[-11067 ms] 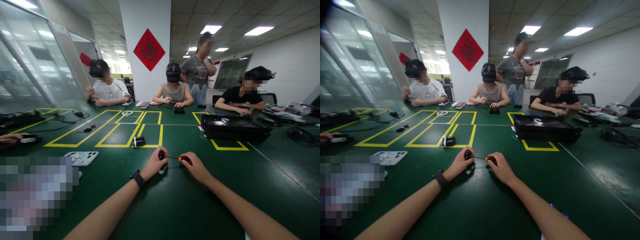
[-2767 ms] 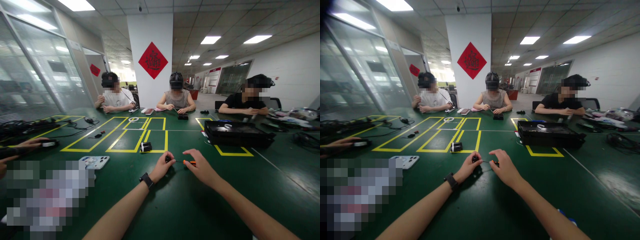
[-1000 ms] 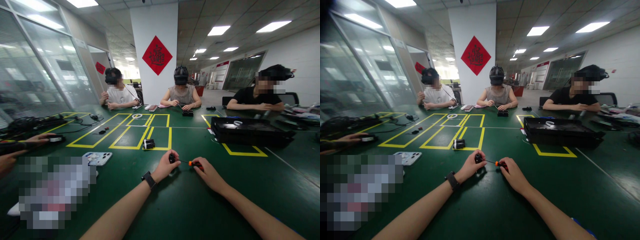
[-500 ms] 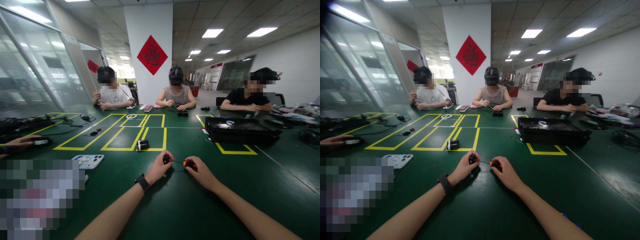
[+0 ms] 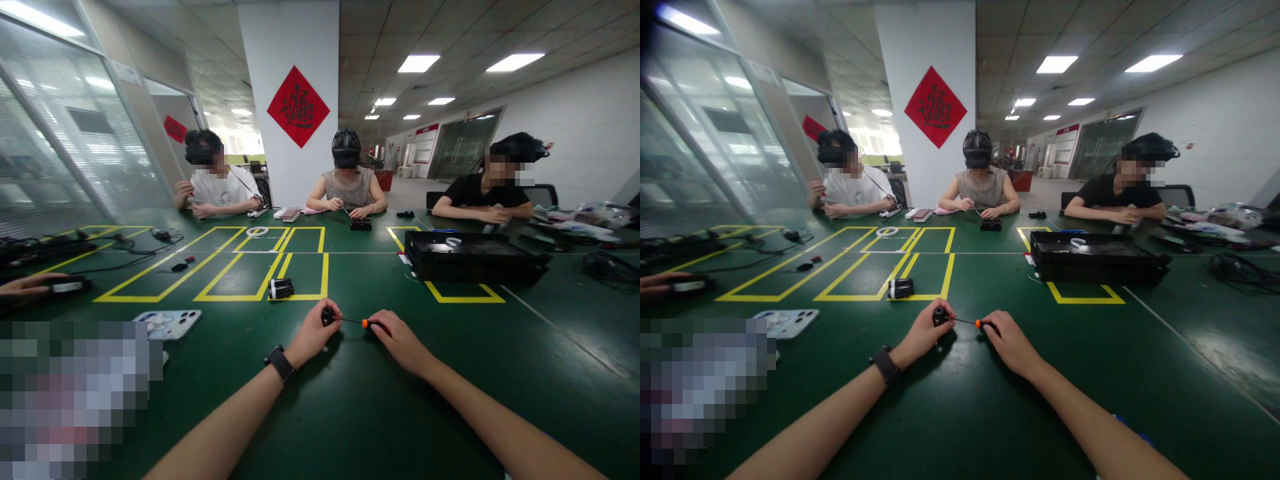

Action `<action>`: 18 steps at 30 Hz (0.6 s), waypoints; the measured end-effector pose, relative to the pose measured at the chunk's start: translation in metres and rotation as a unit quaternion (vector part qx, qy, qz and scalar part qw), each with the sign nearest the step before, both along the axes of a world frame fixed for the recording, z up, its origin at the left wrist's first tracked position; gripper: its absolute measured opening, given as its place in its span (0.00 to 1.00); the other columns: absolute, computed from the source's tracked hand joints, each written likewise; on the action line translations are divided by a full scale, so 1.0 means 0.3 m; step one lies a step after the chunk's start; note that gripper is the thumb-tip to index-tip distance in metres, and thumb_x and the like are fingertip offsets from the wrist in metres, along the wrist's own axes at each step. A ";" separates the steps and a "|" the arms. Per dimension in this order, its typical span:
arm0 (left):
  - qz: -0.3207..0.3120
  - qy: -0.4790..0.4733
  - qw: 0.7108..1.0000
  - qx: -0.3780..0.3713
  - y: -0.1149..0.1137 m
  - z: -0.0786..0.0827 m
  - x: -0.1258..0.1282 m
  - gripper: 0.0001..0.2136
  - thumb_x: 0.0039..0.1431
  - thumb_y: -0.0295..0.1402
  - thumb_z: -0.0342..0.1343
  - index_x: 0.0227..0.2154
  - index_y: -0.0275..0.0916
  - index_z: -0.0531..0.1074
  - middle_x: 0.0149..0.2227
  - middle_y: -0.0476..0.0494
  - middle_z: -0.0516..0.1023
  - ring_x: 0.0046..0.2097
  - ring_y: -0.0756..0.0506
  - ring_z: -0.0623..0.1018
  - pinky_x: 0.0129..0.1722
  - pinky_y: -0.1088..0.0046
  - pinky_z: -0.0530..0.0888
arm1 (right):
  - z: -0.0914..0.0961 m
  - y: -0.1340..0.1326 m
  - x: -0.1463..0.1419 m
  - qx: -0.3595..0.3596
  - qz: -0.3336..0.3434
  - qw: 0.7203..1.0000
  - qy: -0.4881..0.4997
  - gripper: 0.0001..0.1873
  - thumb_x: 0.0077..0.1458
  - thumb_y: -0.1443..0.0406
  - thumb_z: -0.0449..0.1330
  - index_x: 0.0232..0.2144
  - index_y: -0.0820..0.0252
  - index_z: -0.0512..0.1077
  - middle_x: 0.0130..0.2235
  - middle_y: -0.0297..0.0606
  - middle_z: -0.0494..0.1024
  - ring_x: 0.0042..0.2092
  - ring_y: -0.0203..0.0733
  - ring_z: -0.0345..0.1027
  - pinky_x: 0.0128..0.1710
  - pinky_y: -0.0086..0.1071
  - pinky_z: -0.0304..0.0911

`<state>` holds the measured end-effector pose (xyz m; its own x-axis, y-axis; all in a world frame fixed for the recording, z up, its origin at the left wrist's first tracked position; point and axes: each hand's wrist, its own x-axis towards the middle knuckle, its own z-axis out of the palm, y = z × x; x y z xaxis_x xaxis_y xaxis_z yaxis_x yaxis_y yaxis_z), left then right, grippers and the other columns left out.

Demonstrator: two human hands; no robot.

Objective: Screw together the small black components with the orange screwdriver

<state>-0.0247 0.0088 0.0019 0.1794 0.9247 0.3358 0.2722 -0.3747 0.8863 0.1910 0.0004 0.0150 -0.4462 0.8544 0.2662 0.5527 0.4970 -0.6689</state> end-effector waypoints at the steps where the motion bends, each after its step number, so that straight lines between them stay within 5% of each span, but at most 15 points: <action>1: 0.002 0.000 1.000 0.000 0.000 -0.001 -0.001 0.06 0.48 0.24 0.53 0.31 0.37 0.65 0.32 0.49 0.70 0.35 0.50 0.70 0.38 0.73 0.66 | -0.001 0.000 0.000 0.000 -0.002 1.000 0.000 0.12 0.58 0.64 0.48 0.38 0.58 0.69 0.40 0.39 0.70 0.44 0.41 0.62 0.47 0.37 0.57; 18: 0.021 -0.021 1.000 -0.010 0.003 -0.006 -0.004 0.06 0.48 0.26 0.54 0.31 0.37 0.65 0.32 0.49 0.70 0.35 0.50 0.70 0.37 0.74 0.66 | 0.001 -0.004 0.003 -0.016 -0.022 1.000 0.001 0.11 0.56 0.64 0.50 0.41 0.57 0.68 0.41 0.38 0.71 0.44 0.41 0.63 0.46 0.37 0.59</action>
<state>-0.0259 0.0098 0.0003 0.1267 0.9377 0.3236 0.2489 -0.3459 0.9047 0.1917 -0.0008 0.0154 -0.4069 0.8817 0.2386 0.5725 0.4498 -0.6855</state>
